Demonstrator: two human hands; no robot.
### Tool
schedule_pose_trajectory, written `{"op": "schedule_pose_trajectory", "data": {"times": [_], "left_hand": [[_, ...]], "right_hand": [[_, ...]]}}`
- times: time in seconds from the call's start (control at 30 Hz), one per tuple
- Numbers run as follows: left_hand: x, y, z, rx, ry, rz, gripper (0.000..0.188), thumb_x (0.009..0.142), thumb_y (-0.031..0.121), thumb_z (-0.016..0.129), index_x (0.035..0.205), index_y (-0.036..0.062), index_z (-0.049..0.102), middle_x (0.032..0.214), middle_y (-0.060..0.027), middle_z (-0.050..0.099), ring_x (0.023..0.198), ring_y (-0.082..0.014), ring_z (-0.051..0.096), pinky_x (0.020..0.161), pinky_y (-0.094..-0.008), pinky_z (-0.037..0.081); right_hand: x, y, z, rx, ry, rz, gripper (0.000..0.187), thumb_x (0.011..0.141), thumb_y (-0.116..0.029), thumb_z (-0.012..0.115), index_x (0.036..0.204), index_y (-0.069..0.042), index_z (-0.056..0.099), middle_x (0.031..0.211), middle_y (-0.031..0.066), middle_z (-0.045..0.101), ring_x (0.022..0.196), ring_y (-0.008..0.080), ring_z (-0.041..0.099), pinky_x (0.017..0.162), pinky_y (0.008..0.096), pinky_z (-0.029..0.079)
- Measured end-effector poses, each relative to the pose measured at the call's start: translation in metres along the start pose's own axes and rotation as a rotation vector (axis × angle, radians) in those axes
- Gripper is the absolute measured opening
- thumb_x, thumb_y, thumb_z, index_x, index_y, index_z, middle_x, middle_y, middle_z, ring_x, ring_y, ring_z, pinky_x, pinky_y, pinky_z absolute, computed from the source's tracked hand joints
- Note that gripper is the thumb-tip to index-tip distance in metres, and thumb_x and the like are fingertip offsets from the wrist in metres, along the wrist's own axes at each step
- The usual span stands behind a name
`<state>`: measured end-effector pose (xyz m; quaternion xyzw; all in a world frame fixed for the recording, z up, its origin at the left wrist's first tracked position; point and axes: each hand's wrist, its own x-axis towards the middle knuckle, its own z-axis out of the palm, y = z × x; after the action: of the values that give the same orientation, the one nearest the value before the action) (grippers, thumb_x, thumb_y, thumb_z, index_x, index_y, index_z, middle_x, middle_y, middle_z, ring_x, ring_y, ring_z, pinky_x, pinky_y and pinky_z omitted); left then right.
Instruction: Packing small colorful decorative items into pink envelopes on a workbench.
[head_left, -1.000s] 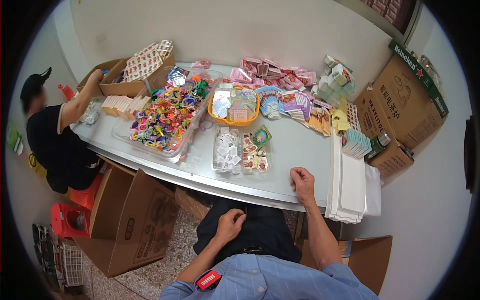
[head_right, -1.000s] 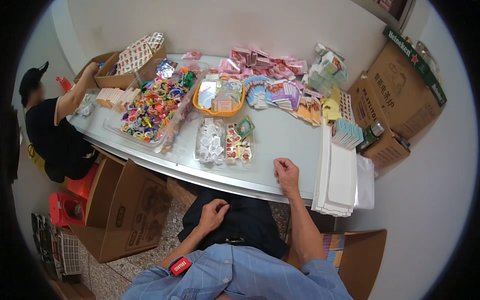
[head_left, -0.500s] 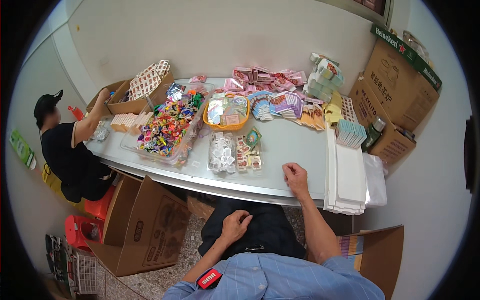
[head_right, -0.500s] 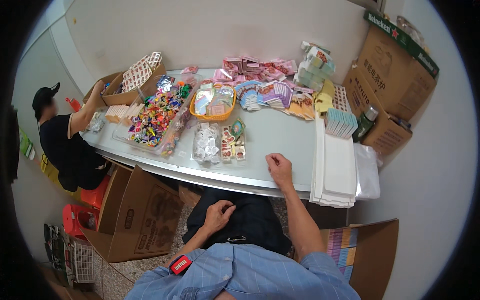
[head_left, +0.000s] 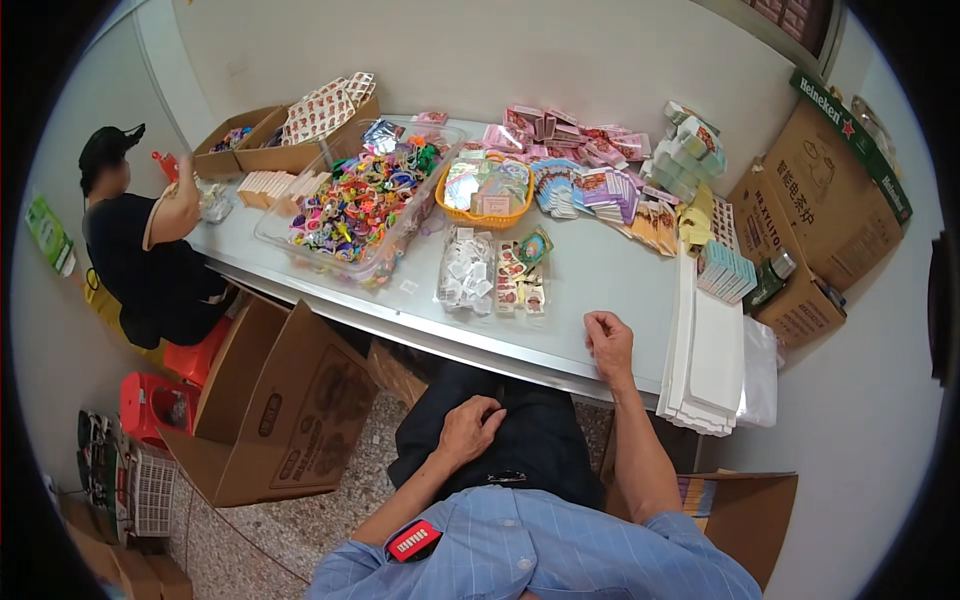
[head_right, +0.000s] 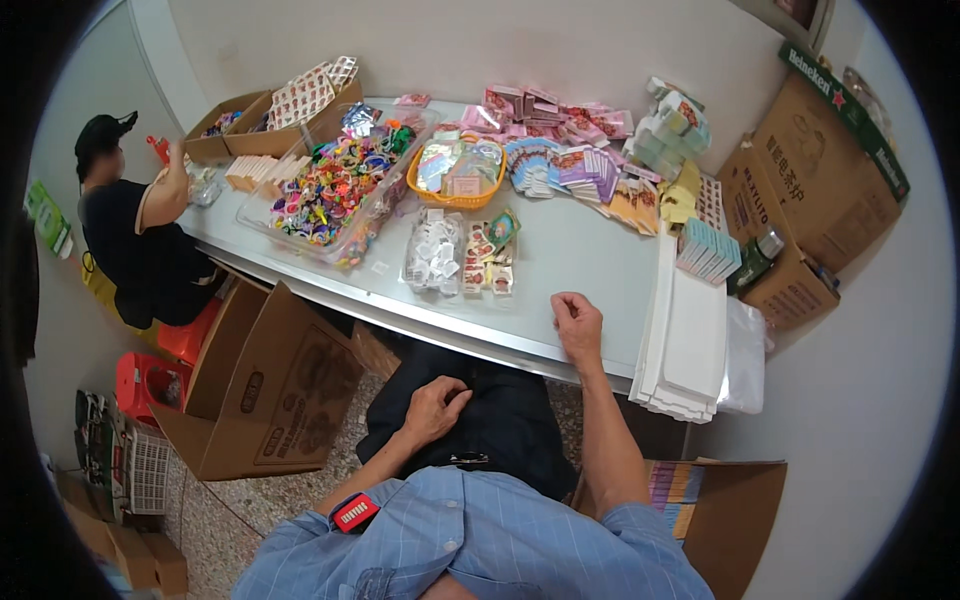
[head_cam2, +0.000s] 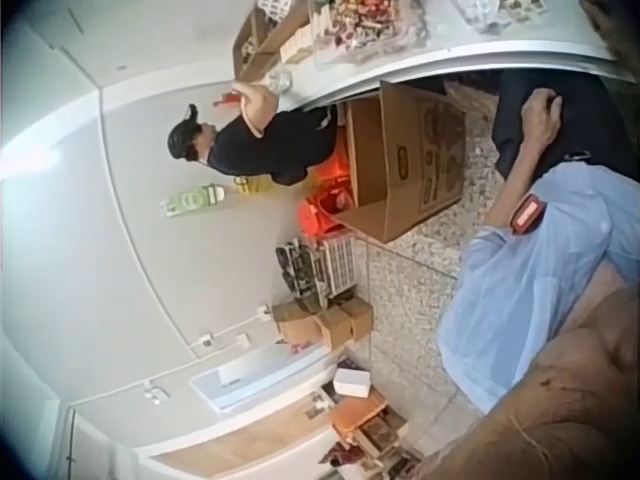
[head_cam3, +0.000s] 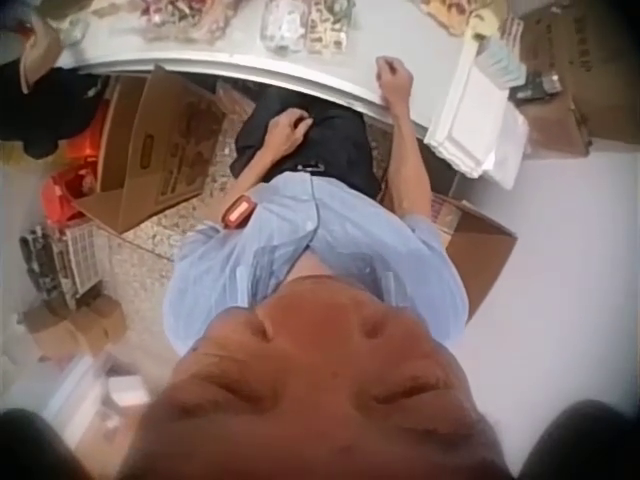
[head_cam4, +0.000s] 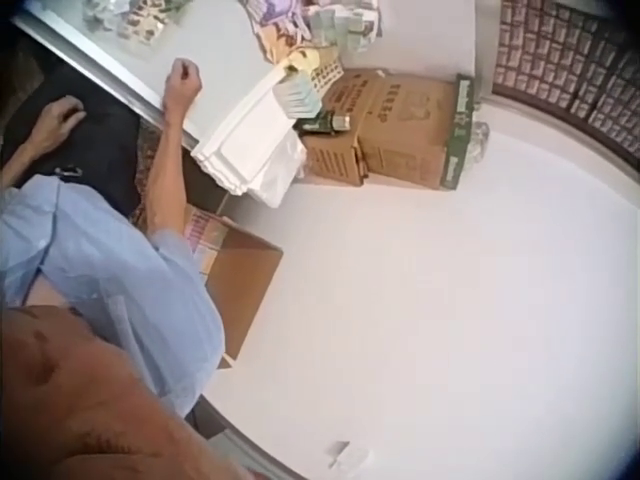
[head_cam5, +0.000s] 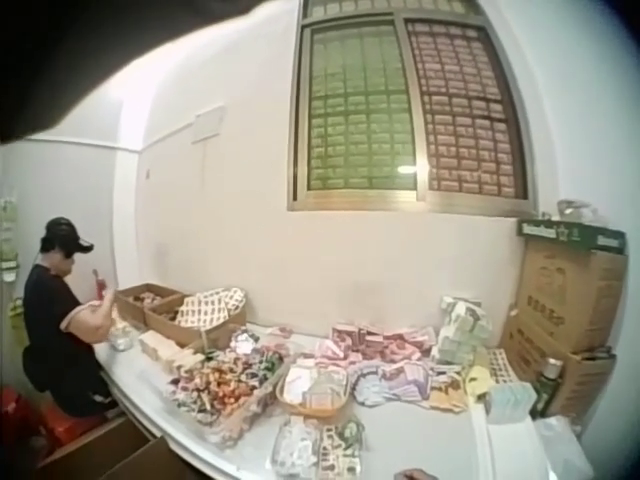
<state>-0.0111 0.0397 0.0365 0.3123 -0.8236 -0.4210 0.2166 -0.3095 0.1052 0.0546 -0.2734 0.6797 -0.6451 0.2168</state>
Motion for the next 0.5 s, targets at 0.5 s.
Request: {"op": "schedule_pose_trajectory", "data": {"times": [0.5], "left_hand": [[0.015,-0.005,0.005,0.008,-0.014,0.075,0.016,0.09,0.02,0.075,0.096,0.0051,0.073,0.09,-0.0118,0.071,0.071,-0.0271,0.069,0.065,-0.036,0.055]], "right_hand": [[0.062,-0.035,-0.007,-0.092,0.15,-0.102,0.015,0.095,-0.016,0.071,0.1,-0.002,0.069,0.073,-0.001,0.062,0.06,0.0074,0.055,0.055,0.0231,0.045]]}}
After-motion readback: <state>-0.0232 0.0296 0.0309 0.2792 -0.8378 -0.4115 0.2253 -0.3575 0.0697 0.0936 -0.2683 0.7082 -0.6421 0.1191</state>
